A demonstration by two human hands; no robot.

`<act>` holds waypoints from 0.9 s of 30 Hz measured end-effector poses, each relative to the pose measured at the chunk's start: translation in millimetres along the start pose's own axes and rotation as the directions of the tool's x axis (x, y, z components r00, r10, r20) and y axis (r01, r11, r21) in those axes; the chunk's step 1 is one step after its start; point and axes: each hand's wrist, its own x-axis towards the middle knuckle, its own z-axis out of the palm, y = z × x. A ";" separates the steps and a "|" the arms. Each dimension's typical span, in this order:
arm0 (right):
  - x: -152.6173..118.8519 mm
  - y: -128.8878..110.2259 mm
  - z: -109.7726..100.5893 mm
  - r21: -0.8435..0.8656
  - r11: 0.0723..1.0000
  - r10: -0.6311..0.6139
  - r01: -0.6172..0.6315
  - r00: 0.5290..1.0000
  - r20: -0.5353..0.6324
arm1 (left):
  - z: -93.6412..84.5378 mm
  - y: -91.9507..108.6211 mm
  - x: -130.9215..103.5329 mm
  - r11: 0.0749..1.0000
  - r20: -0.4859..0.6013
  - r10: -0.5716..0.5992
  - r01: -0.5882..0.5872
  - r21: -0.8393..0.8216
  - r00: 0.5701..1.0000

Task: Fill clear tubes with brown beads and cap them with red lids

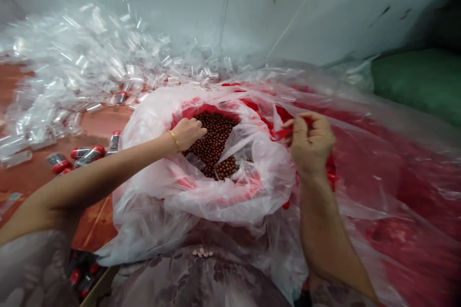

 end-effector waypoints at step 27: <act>-34.9 -4.7 54.7 0.570 0.782 0.132 -0.252 0.961 0.243 | 19.5 25.2 44.0 -0.265 0.012 -0.113 -0.018 -0.964 0.994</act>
